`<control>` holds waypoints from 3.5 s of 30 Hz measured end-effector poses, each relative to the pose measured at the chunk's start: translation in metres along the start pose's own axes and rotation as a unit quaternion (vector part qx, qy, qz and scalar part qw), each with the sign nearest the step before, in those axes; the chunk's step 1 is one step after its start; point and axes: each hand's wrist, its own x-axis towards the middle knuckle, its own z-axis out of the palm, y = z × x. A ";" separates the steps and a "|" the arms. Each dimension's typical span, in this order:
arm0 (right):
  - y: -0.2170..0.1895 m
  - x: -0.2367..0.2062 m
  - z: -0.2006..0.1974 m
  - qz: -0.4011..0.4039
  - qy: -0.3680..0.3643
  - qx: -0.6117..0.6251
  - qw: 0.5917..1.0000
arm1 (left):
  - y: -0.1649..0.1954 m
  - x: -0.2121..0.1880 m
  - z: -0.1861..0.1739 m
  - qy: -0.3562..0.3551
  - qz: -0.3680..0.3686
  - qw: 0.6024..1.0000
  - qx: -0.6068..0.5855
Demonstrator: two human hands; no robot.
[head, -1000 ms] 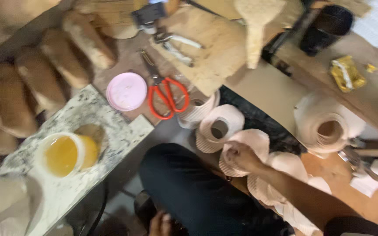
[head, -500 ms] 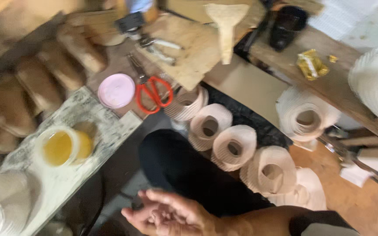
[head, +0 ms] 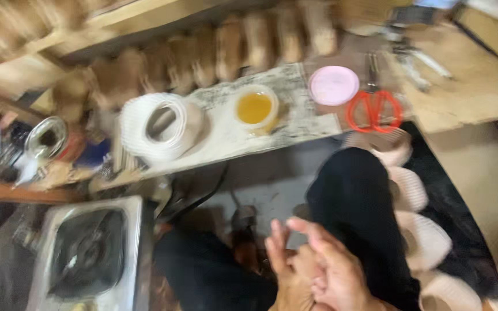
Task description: The person sits and fits a white mesh shoe upper over a wooden shoe last, pulling and pressing the mesh edges to shape it. They reach for glue from a cup on the bench, apply it to a strap on the upper, and continue pressing the mesh around the last.
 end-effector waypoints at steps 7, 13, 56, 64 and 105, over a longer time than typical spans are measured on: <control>-0.030 0.016 0.004 -0.125 0.021 -0.093 0.988 | 0.017 0.032 -0.040 0.056 0.037 0.980 -0.185; -0.039 0.026 0.019 -0.205 -0.028 -0.130 0.970 | 0.023 0.023 -0.044 0.103 0.026 0.959 -0.262; -0.007 0.087 -0.080 0.060 0.148 -0.336 0.928 | -0.130 0.204 -0.157 0.066 -0.265 0.950 -0.151; -0.011 0.094 -0.076 0.065 0.166 -0.357 0.917 | -0.194 0.205 -0.125 0.120 -0.197 0.961 -0.152; 0.010 0.100 -0.110 0.077 0.106 -0.563 0.816 | -0.135 0.109 -0.210 0.350 -0.286 0.811 -0.370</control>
